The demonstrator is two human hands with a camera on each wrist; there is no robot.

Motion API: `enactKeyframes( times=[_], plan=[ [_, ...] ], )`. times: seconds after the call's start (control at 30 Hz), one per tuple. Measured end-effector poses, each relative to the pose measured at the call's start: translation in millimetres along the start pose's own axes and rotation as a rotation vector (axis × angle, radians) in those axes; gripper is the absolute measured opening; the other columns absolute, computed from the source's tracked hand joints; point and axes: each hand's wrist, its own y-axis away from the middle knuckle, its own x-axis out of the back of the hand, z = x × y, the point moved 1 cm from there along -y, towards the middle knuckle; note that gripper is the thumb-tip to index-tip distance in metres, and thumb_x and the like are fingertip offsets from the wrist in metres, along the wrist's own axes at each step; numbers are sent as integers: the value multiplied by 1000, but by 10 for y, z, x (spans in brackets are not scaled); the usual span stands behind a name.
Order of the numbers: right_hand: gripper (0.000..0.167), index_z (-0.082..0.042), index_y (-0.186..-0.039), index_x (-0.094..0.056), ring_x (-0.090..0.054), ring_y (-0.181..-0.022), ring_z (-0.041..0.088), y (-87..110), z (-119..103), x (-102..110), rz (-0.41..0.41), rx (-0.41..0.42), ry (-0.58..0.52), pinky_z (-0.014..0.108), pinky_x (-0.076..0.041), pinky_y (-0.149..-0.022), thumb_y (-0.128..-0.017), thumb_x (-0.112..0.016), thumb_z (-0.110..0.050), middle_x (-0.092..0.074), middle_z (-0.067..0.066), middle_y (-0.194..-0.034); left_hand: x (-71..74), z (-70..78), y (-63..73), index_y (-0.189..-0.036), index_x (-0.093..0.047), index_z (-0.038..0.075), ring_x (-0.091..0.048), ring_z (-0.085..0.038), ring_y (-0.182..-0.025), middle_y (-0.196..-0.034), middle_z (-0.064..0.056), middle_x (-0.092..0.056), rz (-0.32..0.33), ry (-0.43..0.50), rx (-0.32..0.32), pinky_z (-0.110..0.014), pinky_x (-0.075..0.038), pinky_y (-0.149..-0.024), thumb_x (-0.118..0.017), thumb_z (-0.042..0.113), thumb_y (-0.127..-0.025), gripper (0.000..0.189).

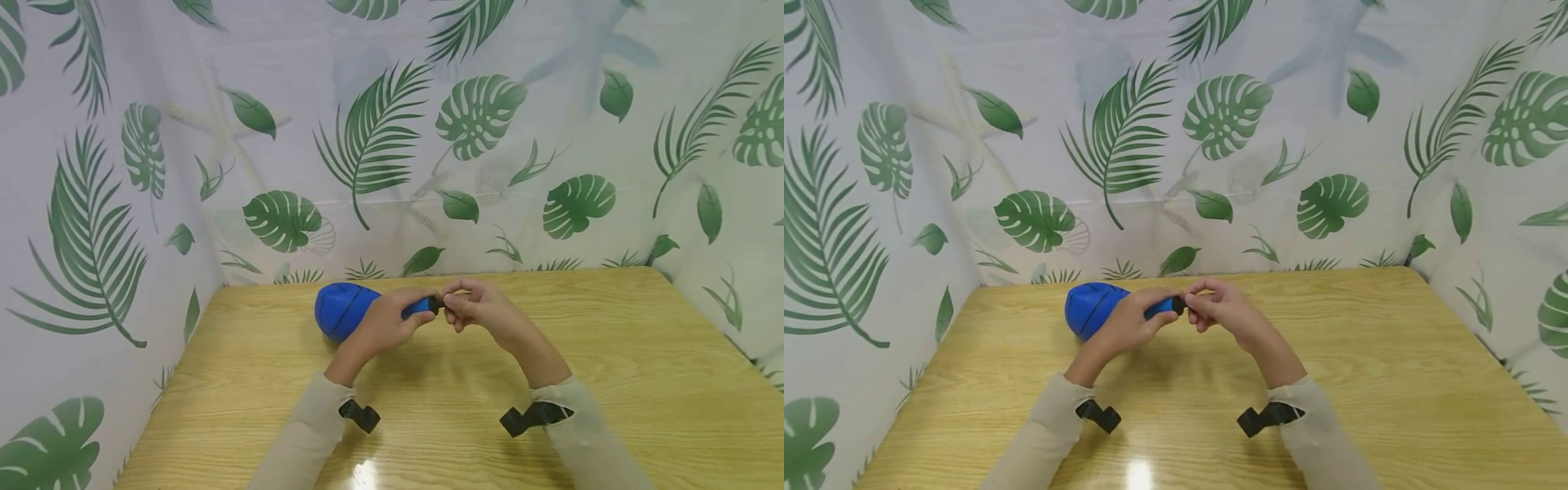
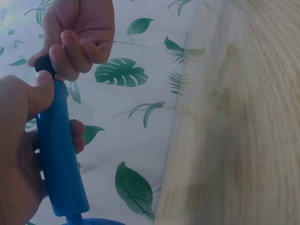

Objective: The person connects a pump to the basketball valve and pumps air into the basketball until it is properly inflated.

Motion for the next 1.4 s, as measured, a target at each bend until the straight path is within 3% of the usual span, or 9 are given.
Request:
enactKeyframes(
  times=[0.27, 0.43, 0.6, 0.83, 1.1, 1.4],
  plan=[
    [21, 4, -115, -55, -57, -63, 9, 96, -133, 169, 14, 45, 33, 26, -54, -69, -107, -54, -16, -62, -3, -75, 94, -3, 6, -136, -64, 21, -64, -21, -123, -135, -2, -67, 20, 78, 28, -43, -52, -103, -63, 31, -102, 36],
    [9, -6, -106, -60, -56, -65, 8, 236, -253, 340, 56, 144, -63, 22, -52, -63, -106, -55, -14, -62, -4, -75, 126, -53, 23, -137, -64, 24, -62, -22, -127, -139, -2, -65, 54, 90, 42, -44, -53, -103, -63, 32, -102, 36],
    [10, -9, -104, -64, -56, -65, 7, 301, -289, 410, 54, 191, -166, 21, -51, -60, -106, -55, -15, -62, -4, -73, 105, -67, 14, -138, -63, 21, -62, -24, -128, -139, -5, -65, 53, 44, 16, -45, -52, -104, -62, 32, -103, 37],
    [11, -7, -102, -60, -55, -60, 7, 187, -204, 270, 102, 94, -111, 23, -51, -60, -106, -55, -16, -59, -4, -68, 58, -40, -5, -137, -64, 16, -64, -24, -126, -135, -6, -67, 55, 6, -22, -43, -52, -105, -63, 30, -102, 37],
    [14, 2, -106, -55, -54, -58, 7, 39, -61, 42, 79, 14, -70, 23, -51, -62, -107, -51, -12, -59, -5, -66, 16, -6, -11, -131, -66, 14, -68, -21, -113, -123, -5, -72, 55, -20, -50, -41, -54, -101, -63, 29, -102, 33],
    [23, 7, -113, -53, -55, -60, 8, -13, 13, -39, 44, -15, -35, 24, -52, -64, -108, -51, -15, -60, -4, -67, -15, 15, -5, -140, -62, 13, -64, -23, -125, -135, -6, -68, 24, -38, -40, -42, -51, -106, -62, 31, -103, 42]
  ],
)
